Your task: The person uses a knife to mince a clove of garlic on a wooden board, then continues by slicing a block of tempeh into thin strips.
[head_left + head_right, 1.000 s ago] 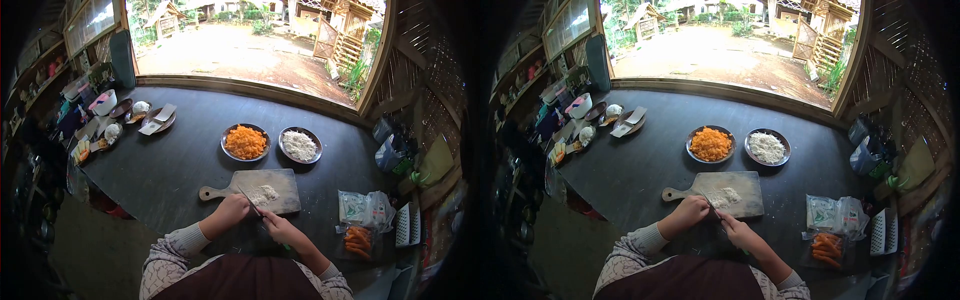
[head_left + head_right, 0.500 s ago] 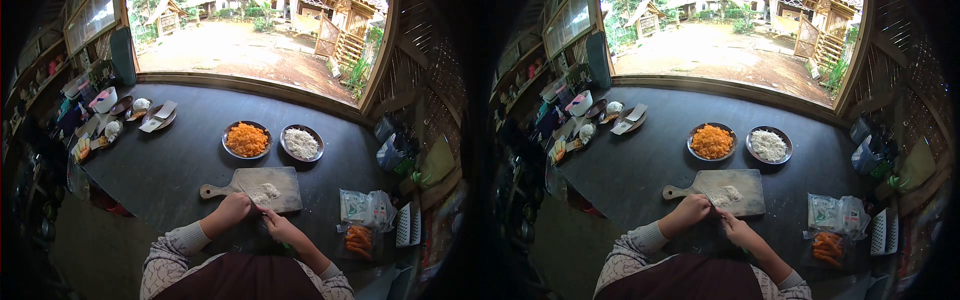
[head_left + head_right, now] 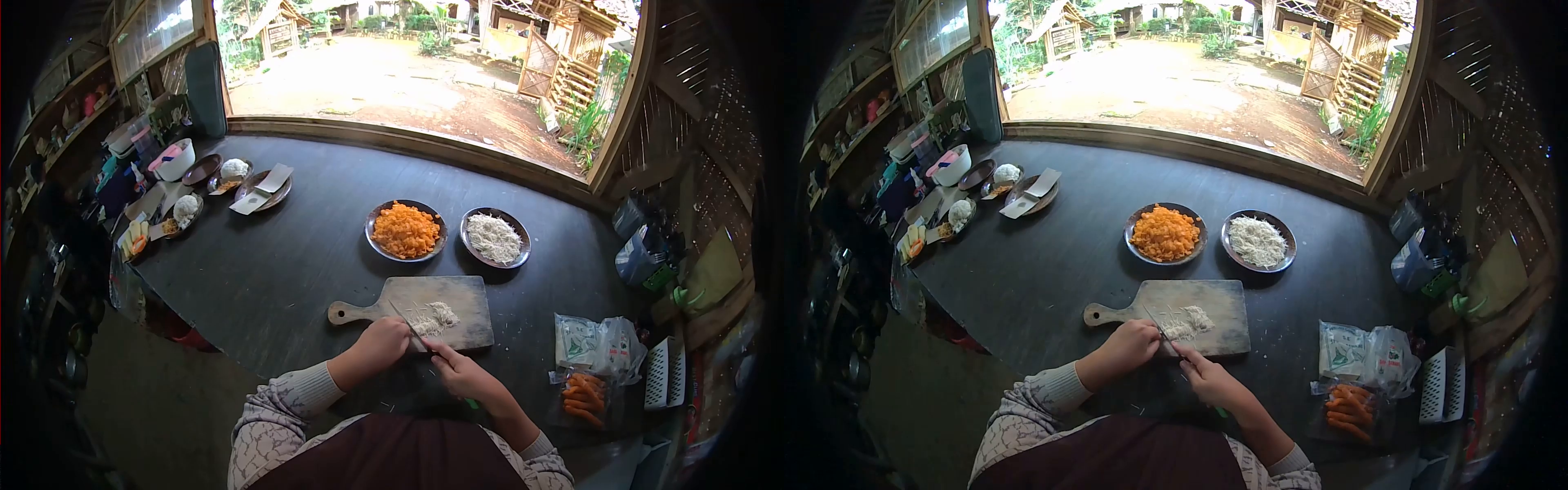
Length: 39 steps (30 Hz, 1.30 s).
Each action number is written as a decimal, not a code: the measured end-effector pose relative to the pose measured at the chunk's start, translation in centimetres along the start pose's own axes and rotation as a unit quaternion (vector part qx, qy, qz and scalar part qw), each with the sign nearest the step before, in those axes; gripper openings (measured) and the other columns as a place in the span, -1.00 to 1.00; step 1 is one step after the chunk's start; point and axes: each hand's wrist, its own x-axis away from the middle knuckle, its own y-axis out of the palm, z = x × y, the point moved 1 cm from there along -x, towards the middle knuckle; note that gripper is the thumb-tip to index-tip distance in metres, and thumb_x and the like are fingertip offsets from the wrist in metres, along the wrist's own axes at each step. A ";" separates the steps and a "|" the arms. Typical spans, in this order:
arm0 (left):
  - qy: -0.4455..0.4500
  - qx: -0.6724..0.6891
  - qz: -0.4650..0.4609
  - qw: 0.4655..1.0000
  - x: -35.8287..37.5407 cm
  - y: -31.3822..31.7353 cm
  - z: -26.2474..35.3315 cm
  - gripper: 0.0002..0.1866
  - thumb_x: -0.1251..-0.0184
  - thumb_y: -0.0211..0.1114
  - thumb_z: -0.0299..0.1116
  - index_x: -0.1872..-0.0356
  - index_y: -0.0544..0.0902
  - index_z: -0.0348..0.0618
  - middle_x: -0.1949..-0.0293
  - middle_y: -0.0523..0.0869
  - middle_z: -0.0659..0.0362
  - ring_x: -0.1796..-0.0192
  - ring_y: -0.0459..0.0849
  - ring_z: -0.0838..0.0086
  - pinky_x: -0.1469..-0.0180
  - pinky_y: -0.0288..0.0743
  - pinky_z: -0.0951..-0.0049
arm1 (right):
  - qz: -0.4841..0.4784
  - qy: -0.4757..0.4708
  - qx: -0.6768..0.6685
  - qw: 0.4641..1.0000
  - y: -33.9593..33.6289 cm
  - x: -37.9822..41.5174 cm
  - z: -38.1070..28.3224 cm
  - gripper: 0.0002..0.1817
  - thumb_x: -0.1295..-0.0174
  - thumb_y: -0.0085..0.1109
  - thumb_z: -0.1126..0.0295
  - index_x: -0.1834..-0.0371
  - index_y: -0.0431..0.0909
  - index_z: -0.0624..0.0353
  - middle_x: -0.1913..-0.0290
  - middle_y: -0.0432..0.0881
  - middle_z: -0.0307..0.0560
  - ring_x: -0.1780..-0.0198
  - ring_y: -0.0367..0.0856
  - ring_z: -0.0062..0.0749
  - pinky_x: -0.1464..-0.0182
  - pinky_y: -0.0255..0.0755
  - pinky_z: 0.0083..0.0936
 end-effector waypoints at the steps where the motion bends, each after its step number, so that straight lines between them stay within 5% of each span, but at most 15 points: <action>1: 0.005 -0.002 0.000 1.000 0.0 0.0 0.0 -0.86 -0.08 0.14 -0.50 0.55 0.61 -0.33 0.40 0.62 -0.07 0.25 0.63 0.06 0.14 0.51 0.14 | -0.001 0.001 -0.001 1.000 0.2 -0.2 -0.1 -0.54 -0.45 -0.13 0.24 -0.41 0.24 -0.31 0.59 0.42 -0.18 0.62 0.38 -0.57 0.49 0.40 -0.55; 7: 0.004 -0.013 0.013 1.000 0.0 0.3 -0.3 -0.88 -0.06 0.21 -0.49 0.48 0.66 -0.33 0.39 0.65 -0.02 0.29 0.65 0.12 0.18 0.54 0.21 | 0.027 -0.037 0.023 0.999 0.3 -0.6 -0.3 -0.54 -0.45 -0.14 0.24 -0.41 0.23 -0.33 0.51 0.52 -0.04 0.51 0.48 -0.48 0.33 0.45 -0.52; 9: 0.000 -0.007 0.012 1.000 0.0 0.4 -0.4 -0.88 -0.08 0.18 -0.48 0.50 0.63 -0.34 0.40 0.64 -0.05 0.27 0.64 0.08 0.16 0.52 0.17 | 0.007 0.017 0.024 1.000 0.1 0.1 -1.0 -0.54 -0.45 -0.14 0.24 -0.41 0.23 -0.30 0.49 0.52 -0.01 0.47 0.49 -0.46 0.27 0.44 -0.52; 15: 0.000 0.005 0.013 1.000 0.0 0.8 -0.7 -0.86 -0.10 0.16 -0.48 0.52 0.62 -0.34 0.40 0.63 -0.08 0.26 0.63 0.04 0.14 0.51 0.13 | 0.025 -0.049 0.032 0.998 0.3 0.1 0.0 -0.54 -0.45 -0.15 0.22 -0.42 0.23 -0.29 0.55 0.46 -0.09 0.53 0.43 -0.53 0.36 0.43 -0.54; 22: -0.005 -0.005 0.001 1.000 0.0 0.2 -0.3 -0.87 -0.11 0.16 -0.48 0.52 0.59 -0.34 0.40 0.62 -0.08 0.26 0.63 0.04 0.15 0.51 0.12 | 0.015 0.009 0.026 1.000 0.7 -0.1 -0.2 -0.54 -0.45 -0.15 0.24 -0.42 0.23 -0.28 0.52 0.50 -0.05 0.53 0.45 -0.51 0.35 0.44 -0.54; 24: -0.010 -0.007 -0.001 1.000 0.0 0.3 -0.4 -0.87 -0.08 0.18 -0.47 0.51 0.62 -0.33 0.41 0.63 -0.05 0.27 0.64 0.08 0.16 0.52 0.16 | 0.055 -0.062 0.053 0.995 1.1 -0.6 0.3 -0.54 -0.45 -0.15 0.24 -0.41 0.24 -0.29 0.53 0.50 -0.07 0.56 0.45 -0.53 0.39 0.43 -0.55; 39: -0.010 0.002 0.006 1.000 0.0 0.0 -0.3 -0.88 -0.05 0.23 -0.45 0.47 0.65 -0.31 0.37 0.64 -0.02 0.27 0.64 0.11 0.18 0.53 0.21 | 0.013 -0.015 0.005 1.000 0.2 0.1 0.3 -0.54 -0.44 -0.12 0.22 -0.41 0.26 -0.29 0.59 0.42 -0.18 0.60 0.39 -0.58 0.46 0.42 -0.53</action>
